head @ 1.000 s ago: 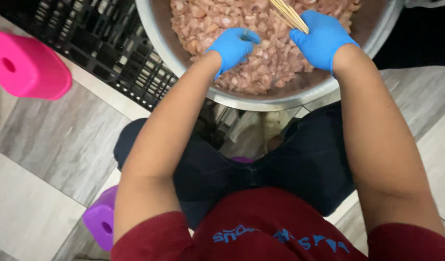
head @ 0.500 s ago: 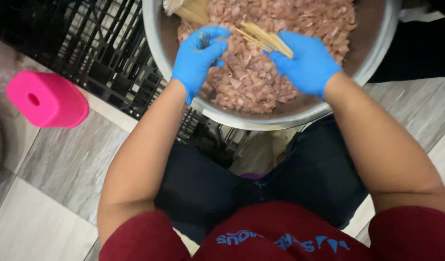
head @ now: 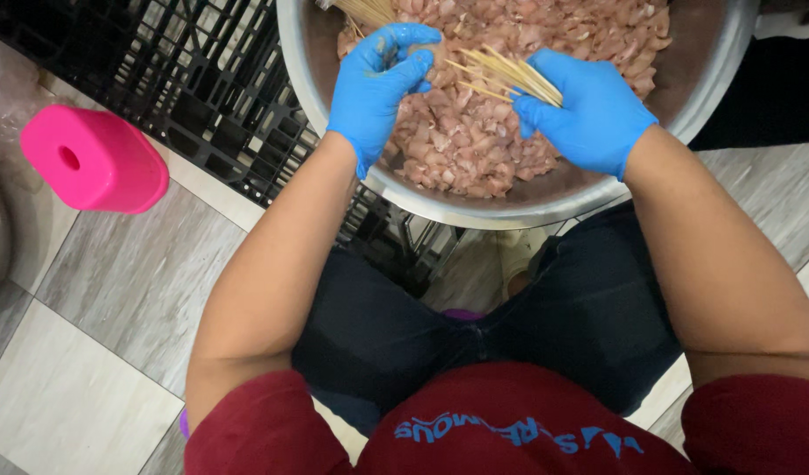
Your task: The person sits on the floor with a large metal bowl of raw cubed meat in front of them. They take handfuls of bamboo skewers in one hand, pick up pieces of meat with the other, and thread the meat onto the skewers one piece at a time, placing finished skewers aside.
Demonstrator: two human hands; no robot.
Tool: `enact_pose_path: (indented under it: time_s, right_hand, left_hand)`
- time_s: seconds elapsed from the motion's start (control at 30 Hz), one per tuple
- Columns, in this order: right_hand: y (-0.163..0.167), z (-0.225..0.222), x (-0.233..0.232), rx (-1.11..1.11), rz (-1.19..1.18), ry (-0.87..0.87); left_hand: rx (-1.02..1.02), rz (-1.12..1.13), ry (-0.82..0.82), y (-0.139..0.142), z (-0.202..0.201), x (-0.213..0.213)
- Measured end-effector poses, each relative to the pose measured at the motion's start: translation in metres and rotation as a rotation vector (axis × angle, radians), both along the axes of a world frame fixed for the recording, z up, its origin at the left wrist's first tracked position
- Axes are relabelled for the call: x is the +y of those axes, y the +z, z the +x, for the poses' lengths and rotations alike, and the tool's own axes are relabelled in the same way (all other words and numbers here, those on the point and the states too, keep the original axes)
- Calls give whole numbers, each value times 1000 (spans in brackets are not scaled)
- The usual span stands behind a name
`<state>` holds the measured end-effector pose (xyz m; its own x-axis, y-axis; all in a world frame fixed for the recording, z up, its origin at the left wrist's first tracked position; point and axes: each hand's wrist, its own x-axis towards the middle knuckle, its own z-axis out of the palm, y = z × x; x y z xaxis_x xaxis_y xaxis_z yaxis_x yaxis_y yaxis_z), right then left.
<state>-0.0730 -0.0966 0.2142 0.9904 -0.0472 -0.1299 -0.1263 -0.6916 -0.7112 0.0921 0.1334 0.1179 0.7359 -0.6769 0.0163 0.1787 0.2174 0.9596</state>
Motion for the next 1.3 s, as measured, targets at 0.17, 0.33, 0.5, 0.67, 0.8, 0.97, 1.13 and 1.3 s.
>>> enact_pose_path:
  time_s: [0.17, 0.33, 0.5, 0.67, 0.8, 0.97, 1.13, 1.3]
  right_hand:
    - [-4, 1, -3, -34, 0, -37]
    - [-6, 0, -3, 54, -3, -34]
    - [-4, 0, -2, 99, 40, -93]
    - [-3, -1, -1, 100, -16, -86]
    - [-2, -1, 0, 68, -79, -70]
    - [1, 0, 2, 78, -48, -83]
    - [0, -1, 5, 112, -59, -79]
    - [-4, 0, 5, 88, 64, -89]
  left_hand:
    - [-77, 62, -1, 4, -4, -2]
    - [-94, 59, 20, 2, -5, -1]
    - [-133, 42, 13, -5, -1, -2]
    - [-164, 53, 8, -9, -3, -5]
    - [-135, 46, 6, -9, -5, -6]
    - [-198, 98, 1, -6, -7, -8]
    - [-187, 147, -45, -1, -10, -11]
    - [5, 47, 26, 1, -16, -13]
